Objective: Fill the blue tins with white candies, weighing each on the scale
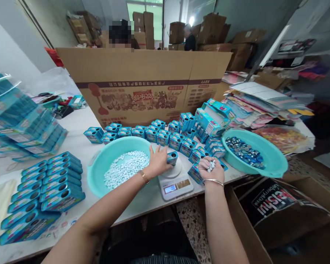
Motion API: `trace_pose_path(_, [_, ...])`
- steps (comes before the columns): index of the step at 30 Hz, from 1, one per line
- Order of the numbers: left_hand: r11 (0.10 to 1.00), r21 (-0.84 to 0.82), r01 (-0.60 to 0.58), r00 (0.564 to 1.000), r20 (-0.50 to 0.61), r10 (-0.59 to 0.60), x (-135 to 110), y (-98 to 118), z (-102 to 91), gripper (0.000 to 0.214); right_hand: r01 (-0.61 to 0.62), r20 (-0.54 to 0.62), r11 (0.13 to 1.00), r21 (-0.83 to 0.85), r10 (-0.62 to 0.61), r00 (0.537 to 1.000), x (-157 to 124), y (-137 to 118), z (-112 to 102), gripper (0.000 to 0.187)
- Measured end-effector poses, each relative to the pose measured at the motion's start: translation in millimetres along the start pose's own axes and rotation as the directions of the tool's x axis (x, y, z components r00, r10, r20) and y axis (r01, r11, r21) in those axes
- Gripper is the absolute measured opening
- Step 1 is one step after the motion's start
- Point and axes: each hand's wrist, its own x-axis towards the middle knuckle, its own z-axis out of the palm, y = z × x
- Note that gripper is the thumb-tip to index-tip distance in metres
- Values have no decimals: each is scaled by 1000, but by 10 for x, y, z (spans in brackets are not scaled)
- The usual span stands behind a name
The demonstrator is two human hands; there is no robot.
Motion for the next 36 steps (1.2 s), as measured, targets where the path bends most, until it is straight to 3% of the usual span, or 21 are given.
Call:
trace_pose_path(3, [999,46,15,994,-110,-10,-75,2,-220,123,-31,2,999,24,31,1000,11,-16,-6,15])
trace_pose_path(6, [1000,-2,22,976,-218,-21,-147,-33,-450,129,-48,-5,998,48,48,999,31,-20,-12,15])
trace_pose_path(9, [999,-40,26,962,-270,-36,-194,-89,-525,128,-49,15,998,30,49,999,45,-10,-21,16])
trace_pose_path(14, [999,-40,16,970,-243,-25,-184,-97,-415,125,-56,-9,997,54,56,998,36,-5,-12,17])
trace_pose_path(28, [998,40,-39,997,-67,42,53,142,-67,117,-30,-34,999,30,31,999,4,-120,17,17])
trace_pose_path(32, [999,-7,-33,998,-44,33,73,112,-36,105,-5,-58,999,32,7,998,3,-25,146,19])
trace_pose_path(36, [991,-132,9,1000,-22,-12,72,34,10,87,-51,-2,995,-85,51,999,107,183,375,26])
